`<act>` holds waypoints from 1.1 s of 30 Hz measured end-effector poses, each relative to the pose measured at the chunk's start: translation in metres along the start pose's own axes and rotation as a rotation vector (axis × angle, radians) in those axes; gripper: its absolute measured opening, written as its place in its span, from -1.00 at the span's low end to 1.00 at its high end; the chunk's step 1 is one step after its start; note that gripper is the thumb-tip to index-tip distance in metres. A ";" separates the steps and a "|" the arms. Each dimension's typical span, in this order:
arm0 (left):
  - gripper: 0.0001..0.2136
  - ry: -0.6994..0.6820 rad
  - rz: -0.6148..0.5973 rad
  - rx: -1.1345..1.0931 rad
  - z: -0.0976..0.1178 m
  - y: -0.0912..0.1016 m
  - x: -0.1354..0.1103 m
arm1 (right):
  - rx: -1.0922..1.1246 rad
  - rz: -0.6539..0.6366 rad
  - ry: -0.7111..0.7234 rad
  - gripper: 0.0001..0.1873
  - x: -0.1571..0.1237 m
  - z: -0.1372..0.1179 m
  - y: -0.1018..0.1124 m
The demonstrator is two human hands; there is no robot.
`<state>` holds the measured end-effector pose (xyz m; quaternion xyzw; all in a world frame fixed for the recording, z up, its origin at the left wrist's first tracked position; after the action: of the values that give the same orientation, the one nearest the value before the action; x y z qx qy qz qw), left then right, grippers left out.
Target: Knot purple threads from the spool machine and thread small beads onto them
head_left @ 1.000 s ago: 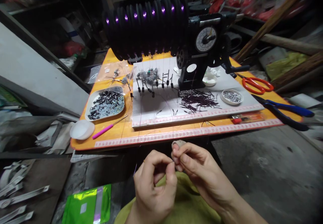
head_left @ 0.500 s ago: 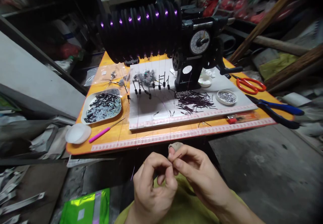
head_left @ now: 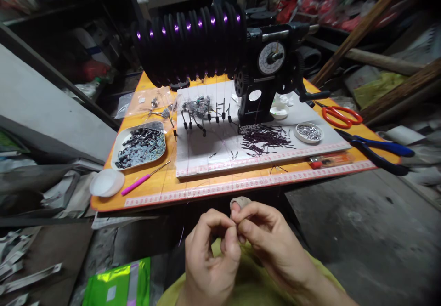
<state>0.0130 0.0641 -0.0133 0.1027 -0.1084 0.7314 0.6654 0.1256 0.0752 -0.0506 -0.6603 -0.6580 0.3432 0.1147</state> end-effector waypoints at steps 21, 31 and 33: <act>-0.66 -0.586 -0.213 0.515 0.038 -0.009 0.002 | -0.268 -0.105 0.042 -0.82 0.011 -0.022 0.005; -0.79 -0.427 -0.018 0.574 0.038 0.002 0.012 | -0.643 -0.067 0.346 -0.89 0.000 -0.054 0.004; -0.80 -0.366 0.011 0.532 0.034 0.007 0.012 | -0.720 -0.001 0.452 -0.86 -0.005 -0.062 0.007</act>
<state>0.0052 0.0646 0.0222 0.4023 -0.0317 0.7071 0.5807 0.1692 0.0887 -0.0082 -0.7164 -0.6947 -0.0618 0.0183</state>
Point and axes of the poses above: each hand's wrist, its own x-axis towards the middle knuckle, its own y-axis out of the back of the hand, z = x × y, the point moved 9 cm from there along x, towards the middle knuckle, and after that the axes turned 6 degrees about z, right-handed, at the moved point
